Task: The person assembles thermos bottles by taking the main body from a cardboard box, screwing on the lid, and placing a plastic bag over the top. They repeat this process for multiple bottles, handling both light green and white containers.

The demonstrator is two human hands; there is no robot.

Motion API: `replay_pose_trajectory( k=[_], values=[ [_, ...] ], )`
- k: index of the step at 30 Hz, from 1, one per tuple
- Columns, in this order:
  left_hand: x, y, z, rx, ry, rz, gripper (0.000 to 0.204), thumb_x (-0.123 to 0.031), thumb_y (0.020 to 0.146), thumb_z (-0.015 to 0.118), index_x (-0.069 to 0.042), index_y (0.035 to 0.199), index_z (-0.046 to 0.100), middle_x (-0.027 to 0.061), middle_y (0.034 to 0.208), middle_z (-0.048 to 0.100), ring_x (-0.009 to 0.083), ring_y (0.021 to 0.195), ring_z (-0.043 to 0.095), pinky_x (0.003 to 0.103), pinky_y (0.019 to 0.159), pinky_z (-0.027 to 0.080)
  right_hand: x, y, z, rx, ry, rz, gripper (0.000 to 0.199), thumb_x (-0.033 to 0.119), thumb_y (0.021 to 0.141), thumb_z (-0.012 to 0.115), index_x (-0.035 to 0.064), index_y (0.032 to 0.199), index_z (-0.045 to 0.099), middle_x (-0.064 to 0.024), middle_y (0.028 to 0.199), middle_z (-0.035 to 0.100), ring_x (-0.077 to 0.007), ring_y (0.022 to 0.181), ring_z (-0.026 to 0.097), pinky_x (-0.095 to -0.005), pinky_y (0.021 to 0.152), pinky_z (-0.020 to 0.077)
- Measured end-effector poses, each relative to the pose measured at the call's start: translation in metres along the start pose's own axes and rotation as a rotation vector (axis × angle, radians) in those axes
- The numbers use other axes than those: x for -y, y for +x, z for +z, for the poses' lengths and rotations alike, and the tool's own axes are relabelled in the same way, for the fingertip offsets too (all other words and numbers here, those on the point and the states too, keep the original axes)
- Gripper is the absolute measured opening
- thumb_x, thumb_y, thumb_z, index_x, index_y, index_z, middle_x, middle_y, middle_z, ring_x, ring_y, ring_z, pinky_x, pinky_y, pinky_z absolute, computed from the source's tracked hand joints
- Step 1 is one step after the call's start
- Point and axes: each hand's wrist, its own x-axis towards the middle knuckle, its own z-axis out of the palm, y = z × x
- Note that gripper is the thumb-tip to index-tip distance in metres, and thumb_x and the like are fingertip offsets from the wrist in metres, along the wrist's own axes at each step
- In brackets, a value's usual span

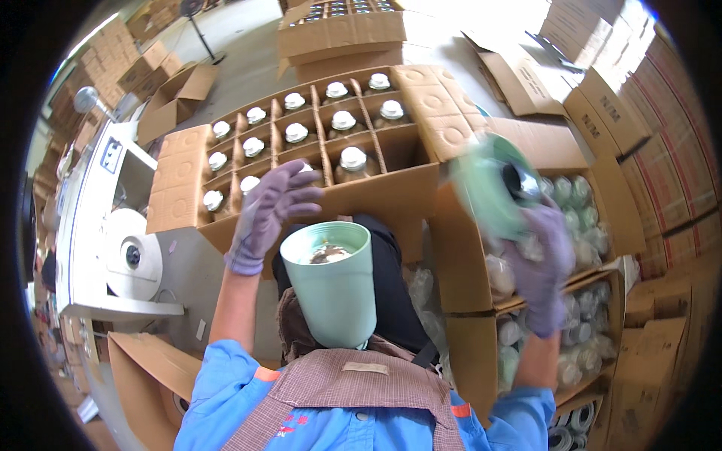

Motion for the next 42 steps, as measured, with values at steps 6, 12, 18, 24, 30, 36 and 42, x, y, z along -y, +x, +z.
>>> replay_pose_trajectory(
  k=[6,12,18,24,30,36,42],
  values=[
    [-0.001,0.003,-0.003,-0.077,-0.612,-0.233,0.047,-0.030,0.100,0.054,-0.004,0.138,0.044,0.0087,0.130,0.057,0.0184,0.120,0.055,0.036,0.103,0.046,0.076,0.075,0.123,0.342,0.193,-0.546,0.038,0.005,0.065,0.074,0.0122,0.102,0.065,-0.0056,0.105,0.061,-0.0274,0.107,0.059,-0.0509,0.107,0.0408],
    [-0.004,-0.031,-0.004,0.007,0.021,0.016,0.070,-0.008,0.080,0.078,-0.003,0.140,0.044,0.0076,0.136,0.054,0.0197,0.125,0.051,0.035,0.108,0.039,0.066,0.062,0.163,0.473,1.243,0.543,0.055,0.024,0.093,0.060,0.0022,0.141,0.044,-0.0093,0.132,0.052,-0.0169,0.122,0.049,-0.0324,0.106,0.0374],
    [0.010,-0.051,-0.002,0.020,0.008,-0.093,0.065,-0.028,0.079,0.080,-0.001,0.132,0.054,0.0093,0.134,0.055,0.0186,0.126,0.050,0.035,0.109,0.038,0.059,0.028,0.178,0.555,1.423,0.558,0.054,0.032,0.086,0.067,0.0006,0.128,0.056,-0.0082,0.122,0.059,-0.0172,0.116,0.053,-0.0319,0.103,0.0400],
    [0.005,-0.030,-0.007,-0.415,-0.185,-0.115,0.038,-0.024,0.093,0.068,0.000,0.121,0.061,0.0010,0.111,0.065,0.0061,0.101,0.058,0.022,0.090,0.046,0.079,0.062,0.177,0.038,0.471,0.103,0.054,0.021,0.084,0.075,0.0024,0.131,0.054,-0.0148,0.116,0.061,-0.0256,0.100,0.062,-0.0347,0.086,0.0520],
    [0.008,-0.012,-0.006,-0.396,-0.600,0.076,0.036,-0.009,0.096,0.059,0.000,0.130,0.051,0.0045,0.122,0.063,0.0077,0.110,0.059,0.023,0.098,0.048,0.096,0.087,0.185,0.254,0.270,-0.099,0.074,0.024,0.072,0.082,0.0034,0.134,0.046,-0.0205,0.114,0.058,-0.0359,0.093,0.064,-0.0416,0.077,0.0552],
    [-0.017,-0.007,0.039,-0.325,-0.003,0.381,0.050,-0.011,0.085,0.074,-0.003,0.128,0.050,0.0097,0.131,0.054,0.0158,0.123,0.051,0.031,0.103,0.043,0.106,0.108,0.202,0.241,1.227,0.752,0.049,0.024,0.086,0.071,-0.0019,0.119,0.045,-0.0136,0.087,0.063,-0.0143,0.063,0.061,-0.0253,0.055,0.0509],
    [-0.057,-0.015,0.034,-0.086,-0.285,0.146,0.069,-0.023,0.087,0.075,-0.005,0.143,0.039,0.0111,0.140,0.046,0.0197,0.131,0.044,0.036,0.106,0.040,0.106,0.102,0.179,0.102,0.609,0.013,0.059,0.020,0.078,0.080,0.0016,0.122,0.046,-0.0116,0.090,0.066,-0.0180,0.064,0.064,-0.0284,0.061,0.0545]
  ],
)
